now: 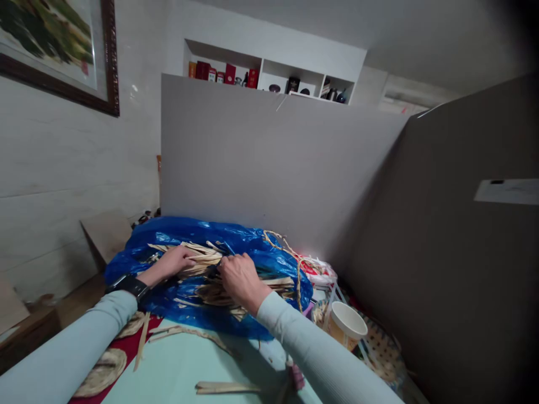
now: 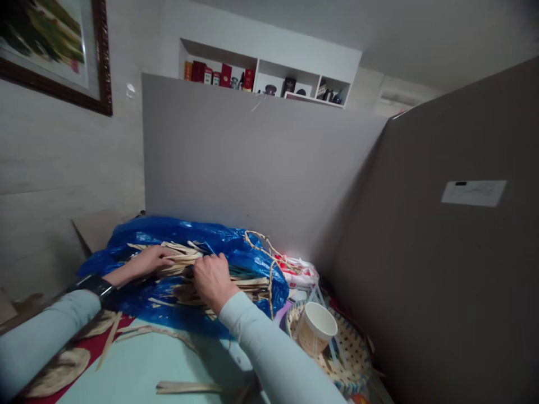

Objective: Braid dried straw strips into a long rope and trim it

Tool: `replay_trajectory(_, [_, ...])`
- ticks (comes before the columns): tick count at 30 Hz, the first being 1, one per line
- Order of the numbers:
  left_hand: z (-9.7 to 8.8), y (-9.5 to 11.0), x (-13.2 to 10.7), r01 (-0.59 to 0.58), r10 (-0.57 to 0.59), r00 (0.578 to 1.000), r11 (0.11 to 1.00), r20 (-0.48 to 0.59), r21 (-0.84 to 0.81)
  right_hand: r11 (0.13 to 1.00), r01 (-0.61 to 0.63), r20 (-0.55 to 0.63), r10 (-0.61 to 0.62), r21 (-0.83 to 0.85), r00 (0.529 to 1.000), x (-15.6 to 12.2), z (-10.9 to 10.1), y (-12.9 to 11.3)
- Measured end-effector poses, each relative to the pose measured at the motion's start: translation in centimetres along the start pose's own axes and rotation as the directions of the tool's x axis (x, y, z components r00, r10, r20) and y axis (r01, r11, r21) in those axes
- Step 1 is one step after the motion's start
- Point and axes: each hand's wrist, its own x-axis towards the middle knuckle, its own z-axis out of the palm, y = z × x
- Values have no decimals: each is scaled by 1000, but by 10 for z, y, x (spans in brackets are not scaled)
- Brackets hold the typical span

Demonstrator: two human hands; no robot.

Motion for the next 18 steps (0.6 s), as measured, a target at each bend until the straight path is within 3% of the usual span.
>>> replay_trajectory(3, [2,5,3,0,2,1000,991,15,-135,999,39,-64,-38,25,997,21,-10,-10])
replay_trajectory(6, [-3,9,4,6,-3,1000,961,14,-278,998,39,-16,-39,53,999,39,-3,-10])
replay_trajectory(11, [-15,10,-1,49,-69,997,864,-22,-501,986,-151,129,142,66,981,48,23,9])
replay_trajectory(14, [-16,5,-2,75,-119,992,850,-52,-521,967,-242,167,227,76,959,46,33,17])
replay_trajectory(18, [-11,-2,2,99,-147,984,921,-102,-377,948,-302,194,279,100,941,44,40,20])
